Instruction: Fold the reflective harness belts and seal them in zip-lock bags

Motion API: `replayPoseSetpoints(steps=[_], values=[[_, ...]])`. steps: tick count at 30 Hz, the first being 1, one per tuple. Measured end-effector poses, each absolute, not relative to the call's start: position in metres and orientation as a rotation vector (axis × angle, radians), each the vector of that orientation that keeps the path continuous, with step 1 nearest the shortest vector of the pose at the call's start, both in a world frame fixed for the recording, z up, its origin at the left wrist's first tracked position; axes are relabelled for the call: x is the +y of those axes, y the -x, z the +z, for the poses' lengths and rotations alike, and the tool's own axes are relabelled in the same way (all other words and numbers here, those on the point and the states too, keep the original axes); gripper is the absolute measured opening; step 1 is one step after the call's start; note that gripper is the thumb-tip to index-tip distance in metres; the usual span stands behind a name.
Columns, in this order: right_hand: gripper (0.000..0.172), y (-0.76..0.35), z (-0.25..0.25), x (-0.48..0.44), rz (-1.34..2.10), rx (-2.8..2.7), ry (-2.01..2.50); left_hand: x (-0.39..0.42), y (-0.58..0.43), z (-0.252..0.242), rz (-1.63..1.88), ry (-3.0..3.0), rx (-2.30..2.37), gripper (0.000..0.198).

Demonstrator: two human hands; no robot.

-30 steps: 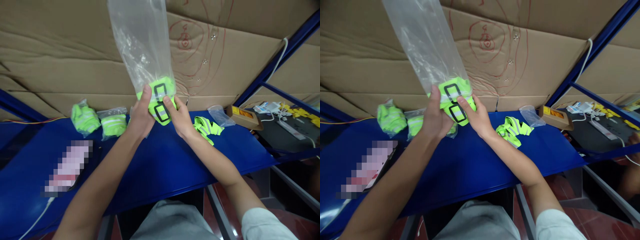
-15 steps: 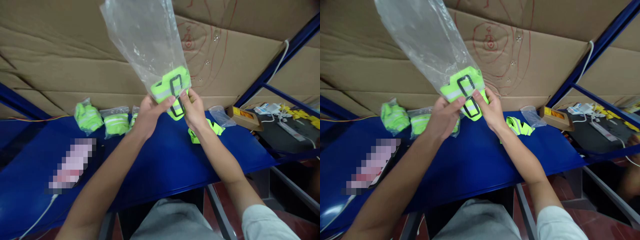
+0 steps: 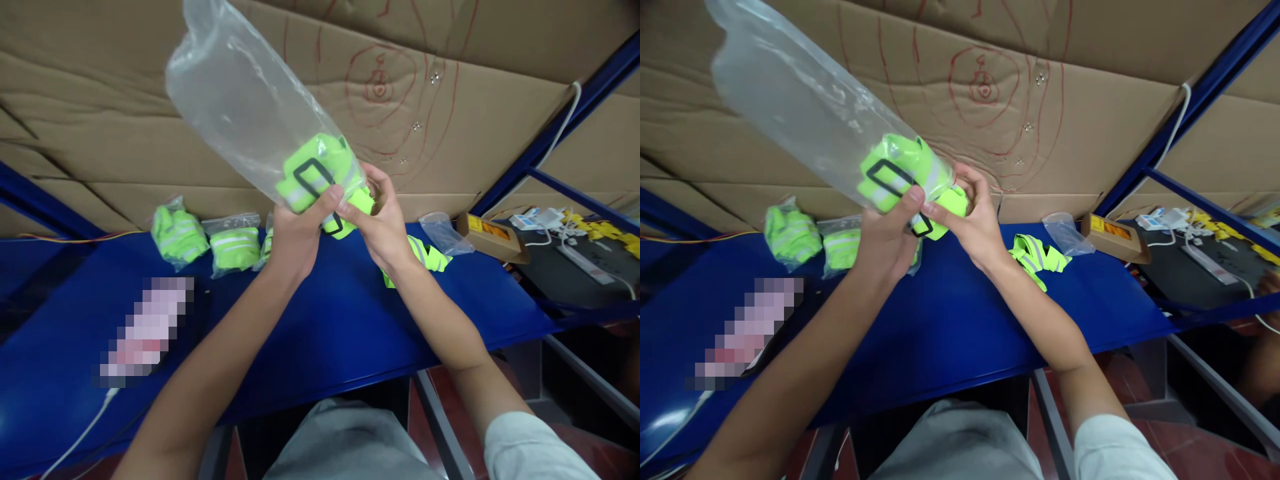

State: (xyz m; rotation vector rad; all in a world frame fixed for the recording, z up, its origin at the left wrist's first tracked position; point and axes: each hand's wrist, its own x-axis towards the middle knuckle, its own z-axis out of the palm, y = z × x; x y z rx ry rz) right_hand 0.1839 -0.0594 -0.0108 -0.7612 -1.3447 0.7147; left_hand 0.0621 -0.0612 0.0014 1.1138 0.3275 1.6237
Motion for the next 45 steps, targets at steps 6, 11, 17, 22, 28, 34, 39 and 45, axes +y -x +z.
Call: replayPoseSetpoints(steps=[6, 11, 17, 22, 28, 34, 39, 45], values=[[0.061, -0.174, -0.009, -0.069, 0.82, -1.302, 0.784, -0.058, -0.065, -0.004, 1.561, -0.911, 0.326, 0.032], [0.06, -0.176, 0.001, -0.079, 0.813, -1.442, 0.711, -0.057, -0.058, 0.001, 1.588, -0.865, 0.307, 0.026], [0.043, -0.176, -0.019, -0.062, 0.718, -1.226, 0.793, -0.076, -0.085, -0.012, 1.545, -0.853, 0.317, 0.035], [0.033, -0.191, -0.007, -0.064, 0.936, -1.56, 0.81, -0.07, -0.088, -0.023, 1.423, -0.761, 0.357, 0.028], [0.023, -0.224, 0.006, -0.06, 0.491, -1.805, 0.953, -0.048, -0.064, -0.017, 1.072, -0.835, 0.601, 0.035], [0.042, -0.232, 0.01, -0.057, 0.024, -1.943, 0.917, -0.035, -0.044, -0.007, 0.903, -1.005, 0.736, 0.048], [0.019, -0.242, 0.017, -0.057, 0.135, -1.98, 1.042, -0.022, -0.017, 0.007, 0.634, -1.387, 0.944, 0.106], [0.05, -0.233, -0.018, -0.046, 0.524, -1.876, 1.222, -0.017, 0.001, -0.011, 1.125, -1.899, 0.982, 0.073]])
